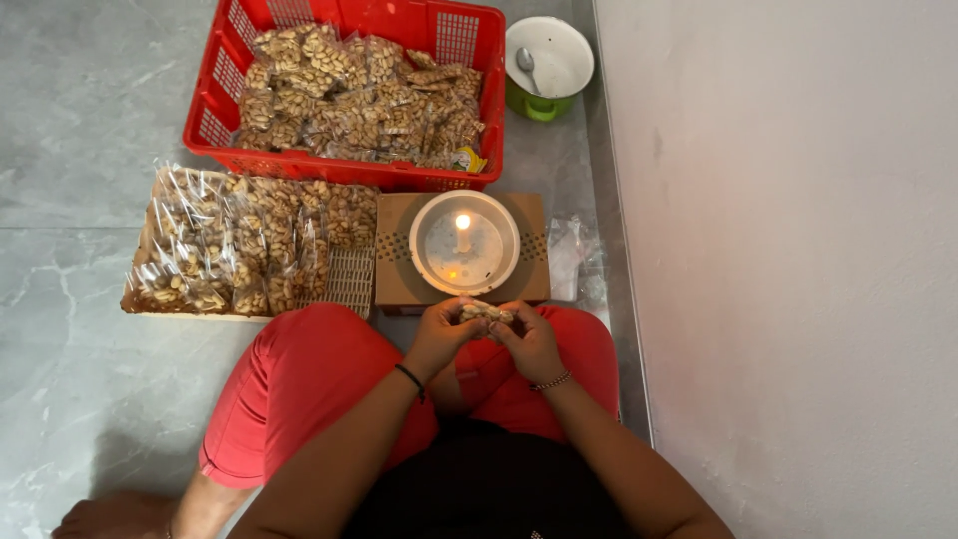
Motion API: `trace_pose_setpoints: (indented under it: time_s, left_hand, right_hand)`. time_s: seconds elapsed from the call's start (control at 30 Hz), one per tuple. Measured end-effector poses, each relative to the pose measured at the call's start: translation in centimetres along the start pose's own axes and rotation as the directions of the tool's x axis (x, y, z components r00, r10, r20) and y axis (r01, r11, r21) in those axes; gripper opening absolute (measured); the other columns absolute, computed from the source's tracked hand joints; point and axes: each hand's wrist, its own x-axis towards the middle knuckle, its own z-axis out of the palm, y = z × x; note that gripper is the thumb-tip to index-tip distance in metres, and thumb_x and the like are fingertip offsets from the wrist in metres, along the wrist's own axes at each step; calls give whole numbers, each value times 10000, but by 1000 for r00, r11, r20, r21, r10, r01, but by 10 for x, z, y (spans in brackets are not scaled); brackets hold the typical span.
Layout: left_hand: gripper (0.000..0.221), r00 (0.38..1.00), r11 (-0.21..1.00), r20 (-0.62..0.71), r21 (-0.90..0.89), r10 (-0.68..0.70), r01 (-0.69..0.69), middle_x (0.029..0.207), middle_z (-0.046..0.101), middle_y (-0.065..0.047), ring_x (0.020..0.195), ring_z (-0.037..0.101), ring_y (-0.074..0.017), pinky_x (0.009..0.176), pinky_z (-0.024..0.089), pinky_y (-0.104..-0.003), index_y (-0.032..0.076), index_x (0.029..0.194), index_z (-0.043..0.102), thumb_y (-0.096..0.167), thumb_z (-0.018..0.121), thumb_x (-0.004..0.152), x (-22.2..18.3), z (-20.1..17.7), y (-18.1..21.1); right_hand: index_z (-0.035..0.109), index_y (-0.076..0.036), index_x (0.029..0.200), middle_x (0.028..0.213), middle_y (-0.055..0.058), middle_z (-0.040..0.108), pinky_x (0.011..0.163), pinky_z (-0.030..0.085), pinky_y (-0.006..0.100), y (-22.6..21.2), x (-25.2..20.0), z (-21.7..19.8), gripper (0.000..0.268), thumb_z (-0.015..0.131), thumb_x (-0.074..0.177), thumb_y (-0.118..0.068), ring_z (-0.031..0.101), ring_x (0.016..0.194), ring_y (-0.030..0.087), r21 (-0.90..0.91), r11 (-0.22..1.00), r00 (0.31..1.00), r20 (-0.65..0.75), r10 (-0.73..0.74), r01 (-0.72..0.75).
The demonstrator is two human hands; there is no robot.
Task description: Manually sealing small plastic snack packets by melting the edges over a candle flame.
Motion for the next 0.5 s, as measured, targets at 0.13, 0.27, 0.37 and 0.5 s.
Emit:
trace_pose_setpoints:
  time_s: [0.13, 0.27, 0.37, 0.5]
  left_hand:
    - [240, 999, 999, 18, 33, -31, 30, 878, 706, -180, 771, 735, -244, 638, 665, -431, -94, 1031, 730, 5, 839, 841, -1, 1, 11]
    - [175, 999, 1000, 32, -20, -9, 10, 782, 680, -155, 681, 646, -162, 593, 619, -351, -60, 1005, 736, -7, 822, 862, 7, -10, -11]
    - [308, 999, 996, -10, 80, 48, -47, 980, 736, -201, 840, 693, -196, 677, 634, -367, -33, 1112, 746, 10, 850, 825, -2, 0, 16]
    - [711, 973, 970, 70, -92, -220, 226, 1377, 552, -248, 1026, 674, -260, 770, 650, -380, 68, 1544, 393, 161, 707, 913, -6, 0, 44]
  right_hand:
    - [705, -6, 997, 692, 95, 619, 592, 566, 317, 22, 5, -9, 74, 698, 923, -2, 603, 639, 160, -9, 999, 998, -44, -40, 40]
    - [721, -15, 994, 695, 95, 618, 610, 566, 326, 12, 2, -5, 122, 727, 882, 31, 603, 639, 164, -45, 996, 994, -74, -84, 81]
    - [760, -55, 1025, 888, 127, 695, 718, 590, 342, 11, 1, -4, 178, 815, 856, -51, 679, 783, 204, -196, 956, 961, -128, -246, 219]
    - [785, -100, 994, 1124, 134, 692, 873, 561, 390, 2, -1, -3, 114, 785, 883, -75, 686, 957, 265, -300, 882, 915, -62, -398, 363]
